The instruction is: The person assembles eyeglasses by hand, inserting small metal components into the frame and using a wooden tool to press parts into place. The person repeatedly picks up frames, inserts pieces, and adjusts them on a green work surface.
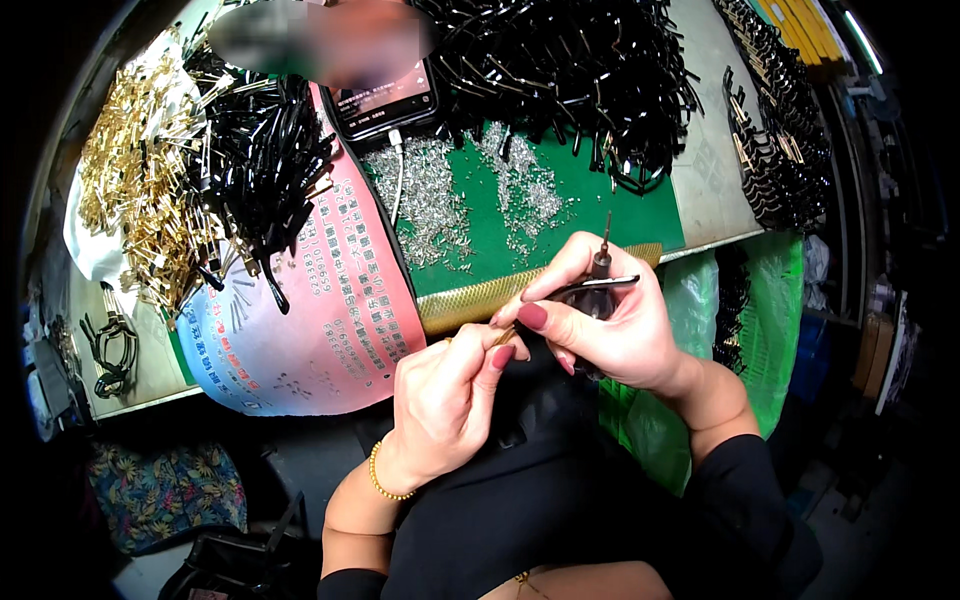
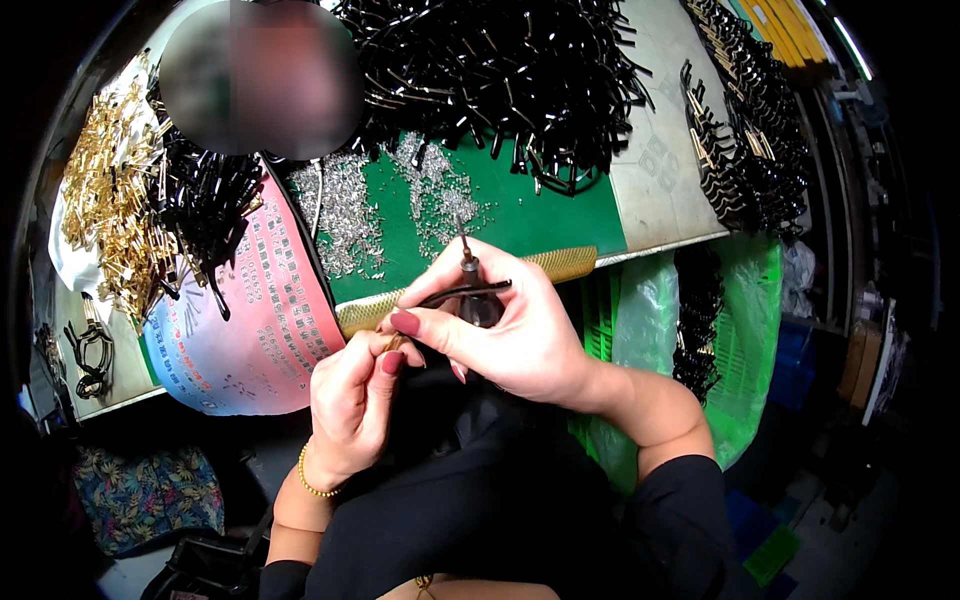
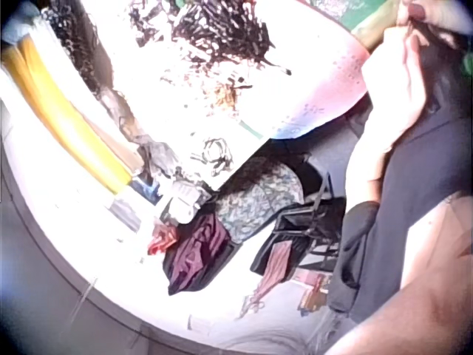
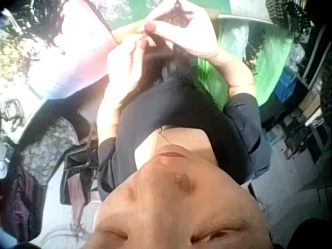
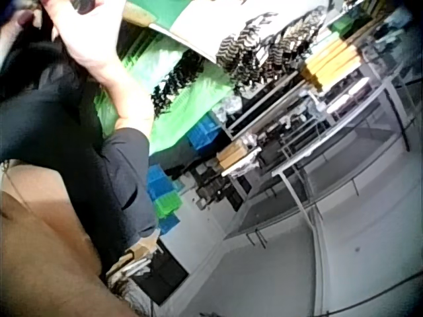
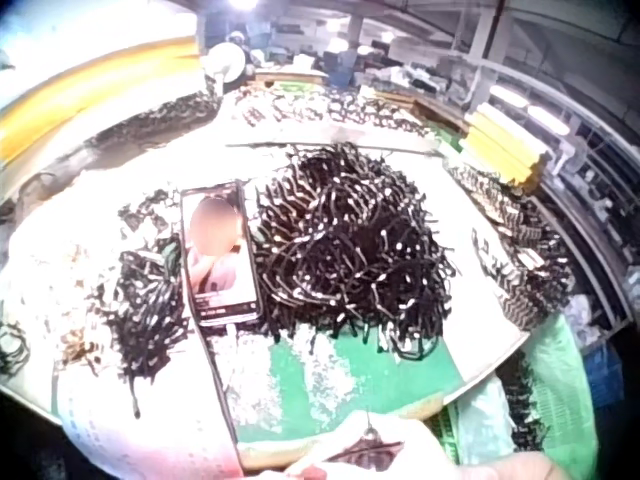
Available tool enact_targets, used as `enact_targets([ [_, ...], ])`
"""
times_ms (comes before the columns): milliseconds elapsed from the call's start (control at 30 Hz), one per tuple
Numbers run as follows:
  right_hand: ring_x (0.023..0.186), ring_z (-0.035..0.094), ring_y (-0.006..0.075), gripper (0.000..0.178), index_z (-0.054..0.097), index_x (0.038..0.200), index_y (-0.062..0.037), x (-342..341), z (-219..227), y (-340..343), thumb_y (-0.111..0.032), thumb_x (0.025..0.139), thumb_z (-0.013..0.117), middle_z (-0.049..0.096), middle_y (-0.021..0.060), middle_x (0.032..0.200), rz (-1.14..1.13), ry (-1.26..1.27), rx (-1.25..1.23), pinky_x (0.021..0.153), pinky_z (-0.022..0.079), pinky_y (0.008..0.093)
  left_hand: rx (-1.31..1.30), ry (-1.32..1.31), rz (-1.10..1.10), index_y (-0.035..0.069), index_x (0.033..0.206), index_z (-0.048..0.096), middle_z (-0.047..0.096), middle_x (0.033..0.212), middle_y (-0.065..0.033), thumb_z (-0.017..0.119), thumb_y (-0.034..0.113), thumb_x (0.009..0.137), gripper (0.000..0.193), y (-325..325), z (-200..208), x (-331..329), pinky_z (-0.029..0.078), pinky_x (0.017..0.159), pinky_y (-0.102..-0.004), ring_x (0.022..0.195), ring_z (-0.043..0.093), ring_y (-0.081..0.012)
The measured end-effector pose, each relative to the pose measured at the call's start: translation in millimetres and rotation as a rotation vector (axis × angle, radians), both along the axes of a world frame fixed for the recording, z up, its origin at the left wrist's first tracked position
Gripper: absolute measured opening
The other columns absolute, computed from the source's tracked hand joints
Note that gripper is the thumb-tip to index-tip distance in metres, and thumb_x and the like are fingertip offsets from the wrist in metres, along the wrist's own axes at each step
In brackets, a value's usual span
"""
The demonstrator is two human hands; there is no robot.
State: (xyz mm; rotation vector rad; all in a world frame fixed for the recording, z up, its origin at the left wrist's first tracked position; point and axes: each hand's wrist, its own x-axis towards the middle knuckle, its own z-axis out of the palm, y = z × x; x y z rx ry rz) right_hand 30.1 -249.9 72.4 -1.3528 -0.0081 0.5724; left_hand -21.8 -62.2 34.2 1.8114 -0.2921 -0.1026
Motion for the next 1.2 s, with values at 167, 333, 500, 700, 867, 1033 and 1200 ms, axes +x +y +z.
enact_targets([
  [167,0.088,0.065,0.0155,0.03,0.058,0.113,0.0014,17,8,-23,-0.021,0.096,0.07,0.064,0.0096,0.103,0.29,-0.16,-0.397,0.074,0.052,0.0294,0.119,0.066,-0.053,0.0,0.11,0.061,0.071,0.087,-0.013,0.055,0.003,0.101,0.011,7,6,0,0.054,0.067,-0.0352,0.075,0.07,-0.0288],
  [333,0.084,0.066,0.0306,0.029,0.051,0.121,-0.0079,26,9,-46,-0.016,0.096,0.062,0.055,0.0143,0.099,0.537,-0.852,-1.13,0.064,0.054,0.0401,-0.153,0.31,0.256,-0.001,0.12,0.053,0.072,0.087,-0.007,0.045,0.014,0.109,0.02,20,-3,-9,0.047,0.067,-0.0221,0.07,0.057,-0.0073],
  [500,0.074,0.066,0.0256,0.047,0.057,0.137,-0.0228,27,9,-44,-0.013,0.092,0.063,0.053,0.0128,0.094,0.619,-0.871,-1.21,0.052,0.051,0.0351,-0.271,0.3,0.174,-0.003,0.132,0.041,0.059,0.138,-0.0194,0.04,-0.001,0.107,0.026,8,-7,0,0.048,0.055,-0.0197,0.058,0.052,-0.0051],
  [700,0.071,0.067,0.0284,0.043,0.059,0.132,-0.0215,30,8,-40,-0.01,0.09,0.061,0.054,0.0147,0.094,0.618,-0.859,-1.211,0.053,0.053,0.0376,-0.402,0.398,0.158,-0.004,0.131,0.043,0.06,0.136,-0.0173,0.041,0.002,0.107,0.025,-16,-7,22,0.054,0.055,-0.0216,0.058,0.055,-0.0057],
  [867,0.065,0.061,0.0255,0.046,0.06,0.133,-0.0281,32,5,-37,-0.011,0.091,0.066,0.052,0.0076,0.091,0.593,-0.832,-1.241,0.055,0.052,0.0385,-0.417,0.465,0.15,-0.003,0.129,0.045,0.063,0.132,-0.017,0.043,0.006,0.108,0.023,-11,-5,15,0.054,0.056,-0.0221,0.058,0.055,-0.0059],
  [1033,0.064,0.063,0.0275,0.044,0.059,0.133,-0.0252,34,4,-35,-0.011,0.091,0.064,0.053,0.0113,0.091,0.627,-0.833,-1.24,0.055,0.052,0.0389,-0.378,0.484,0.228,-0.004,0.123,0.05,0.069,0.119,-0.0167,0.045,0.011,0.109,0.021,0,-3,9,0.054,0.057,-0.0223,0.059,0.058,-0.0072],
  [1200,0.063,0.067,0.0303,0.045,0.056,0.132,-0.0203,36,3,-35,-0.01,0.089,0.062,0.055,0.0177,0.092,0.63,-0.901,-1.199,0.053,0.053,0.0397,-0.353,0.46,0.289,-0.005,0.12,0.054,0.073,0.105,-0.0165,0.047,0.013,0.108,0.022,6,-2,9,0.054,0.058,-0.0219,0.06,0.06,-0.0078],
])
